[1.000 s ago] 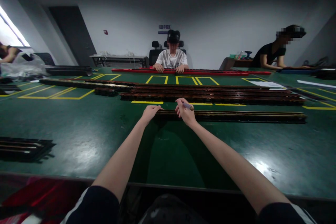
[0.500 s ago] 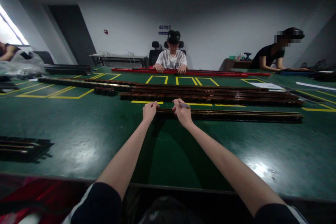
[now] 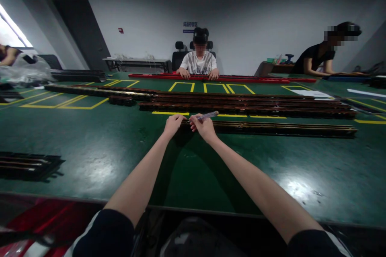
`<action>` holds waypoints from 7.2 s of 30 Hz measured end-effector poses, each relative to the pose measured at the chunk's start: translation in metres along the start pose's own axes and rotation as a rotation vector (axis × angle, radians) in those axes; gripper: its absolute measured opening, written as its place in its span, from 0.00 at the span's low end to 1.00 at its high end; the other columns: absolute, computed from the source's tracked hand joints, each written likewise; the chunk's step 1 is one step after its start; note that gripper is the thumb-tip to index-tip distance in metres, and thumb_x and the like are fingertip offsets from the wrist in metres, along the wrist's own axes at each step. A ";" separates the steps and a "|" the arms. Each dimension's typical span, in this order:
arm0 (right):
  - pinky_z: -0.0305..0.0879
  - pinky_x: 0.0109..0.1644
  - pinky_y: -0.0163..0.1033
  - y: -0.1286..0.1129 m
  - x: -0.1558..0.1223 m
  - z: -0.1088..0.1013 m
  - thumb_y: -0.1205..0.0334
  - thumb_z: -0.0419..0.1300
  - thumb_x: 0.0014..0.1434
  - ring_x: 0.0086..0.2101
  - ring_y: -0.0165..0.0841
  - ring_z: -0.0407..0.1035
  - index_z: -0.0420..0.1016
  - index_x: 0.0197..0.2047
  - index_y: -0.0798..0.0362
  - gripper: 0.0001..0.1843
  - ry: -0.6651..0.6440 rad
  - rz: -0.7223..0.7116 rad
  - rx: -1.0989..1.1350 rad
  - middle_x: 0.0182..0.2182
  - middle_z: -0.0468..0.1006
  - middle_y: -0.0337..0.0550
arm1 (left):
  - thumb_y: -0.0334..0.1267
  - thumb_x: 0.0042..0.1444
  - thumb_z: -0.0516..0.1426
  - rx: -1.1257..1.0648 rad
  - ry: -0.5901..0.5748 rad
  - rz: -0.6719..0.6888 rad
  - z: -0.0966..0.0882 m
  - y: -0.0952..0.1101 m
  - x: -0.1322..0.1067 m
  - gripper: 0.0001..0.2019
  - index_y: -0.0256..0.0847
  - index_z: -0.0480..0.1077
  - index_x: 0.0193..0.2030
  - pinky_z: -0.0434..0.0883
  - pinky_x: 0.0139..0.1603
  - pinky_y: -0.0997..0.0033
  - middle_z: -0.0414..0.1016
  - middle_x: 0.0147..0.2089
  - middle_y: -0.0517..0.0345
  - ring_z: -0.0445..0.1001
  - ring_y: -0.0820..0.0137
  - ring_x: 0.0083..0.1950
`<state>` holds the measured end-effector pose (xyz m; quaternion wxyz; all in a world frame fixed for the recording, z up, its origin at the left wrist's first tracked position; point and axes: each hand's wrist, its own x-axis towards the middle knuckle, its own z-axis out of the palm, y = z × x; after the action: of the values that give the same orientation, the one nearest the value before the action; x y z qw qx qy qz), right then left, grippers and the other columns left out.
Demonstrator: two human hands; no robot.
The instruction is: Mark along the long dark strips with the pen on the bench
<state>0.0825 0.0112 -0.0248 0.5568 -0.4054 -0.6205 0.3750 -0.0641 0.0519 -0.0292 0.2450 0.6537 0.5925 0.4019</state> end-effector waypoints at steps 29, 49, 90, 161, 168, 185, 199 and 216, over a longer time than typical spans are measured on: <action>0.74 0.29 0.36 -0.002 -0.010 0.000 0.63 0.65 0.53 0.25 0.30 0.73 0.70 0.31 0.54 0.07 0.061 0.052 -0.091 0.24 0.75 0.38 | 0.37 0.58 0.47 -0.040 -0.063 0.045 0.002 -0.004 0.002 0.16 0.38 0.77 0.35 0.68 0.50 0.65 0.79 0.42 0.52 0.74 0.63 0.46; 0.67 0.26 0.34 -0.005 -0.012 -0.002 0.61 0.56 0.60 0.21 0.29 0.66 0.65 0.31 0.51 0.07 0.027 -0.058 -0.112 0.22 0.70 0.36 | 0.37 0.59 0.47 -0.012 -0.068 0.037 0.001 0.000 0.000 0.16 0.39 0.77 0.36 0.68 0.49 0.66 0.79 0.42 0.52 0.74 0.63 0.46; 0.73 0.29 0.36 0.006 -0.010 -0.009 0.50 0.56 0.61 0.25 0.30 0.71 0.64 0.36 0.51 0.13 0.037 -0.034 -0.126 0.27 0.73 0.40 | 0.37 0.59 0.47 -0.046 -0.069 -0.011 -0.001 0.005 -0.004 0.16 0.39 0.77 0.35 0.69 0.47 0.65 0.79 0.41 0.52 0.74 0.63 0.46; 0.69 0.24 0.37 -0.003 -0.015 -0.032 0.49 0.57 0.59 0.24 0.33 0.72 0.65 0.31 0.51 0.14 0.107 -0.056 -0.227 0.26 0.76 0.43 | 0.39 0.59 0.46 0.003 -0.102 -0.036 0.000 0.006 -0.005 0.16 0.40 0.73 0.35 0.71 0.44 0.64 0.76 0.42 0.51 0.73 0.62 0.45; 0.68 0.24 0.37 -0.004 -0.015 -0.031 0.55 0.57 0.59 0.21 0.31 0.70 0.65 0.29 0.51 0.11 0.101 -0.055 -0.237 0.23 0.74 0.41 | 0.39 0.59 0.46 0.014 -0.085 -0.023 0.000 0.004 -0.003 0.16 0.39 0.74 0.34 0.71 0.46 0.64 0.77 0.41 0.51 0.73 0.61 0.46; 0.68 0.22 0.35 0.000 -0.015 -0.032 0.44 0.53 0.60 0.19 0.29 0.68 0.64 0.30 0.51 0.19 0.209 -0.032 -0.158 0.22 0.72 0.39 | 0.40 0.60 0.46 -0.008 -0.097 -0.020 -0.001 0.002 -0.005 0.16 0.41 0.74 0.36 0.70 0.44 0.65 0.77 0.41 0.52 0.72 0.62 0.46; 0.70 0.24 0.38 -0.002 -0.016 -0.032 0.47 0.53 0.62 0.21 0.32 0.70 0.65 0.30 0.51 0.17 0.178 -0.036 -0.201 0.22 0.73 0.41 | 0.39 0.59 0.46 0.022 -0.080 -0.005 0.001 0.001 -0.002 0.16 0.41 0.75 0.35 0.70 0.46 0.64 0.77 0.41 0.53 0.73 0.62 0.47; 0.67 0.23 0.35 -0.004 -0.017 -0.031 0.55 0.54 0.61 0.20 0.29 0.67 0.64 0.30 0.51 0.11 0.197 -0.048 -0.134 0.23 0.72 0.39 | 0.36 0.64 0.41 0.463 0.042 0.327 0.005 0.024 -0.025 0.19 0.40 0.73 0.37 0.57 0.58 0.54 0.78 0.44 0.48 0.73 0.60 0.48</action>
<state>0.1140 -0.0053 -0.0246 0.5956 -0.4615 -0.5960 0.2776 -0.0453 0.0237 -0.0188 0.0089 0.7709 0.5600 0.3035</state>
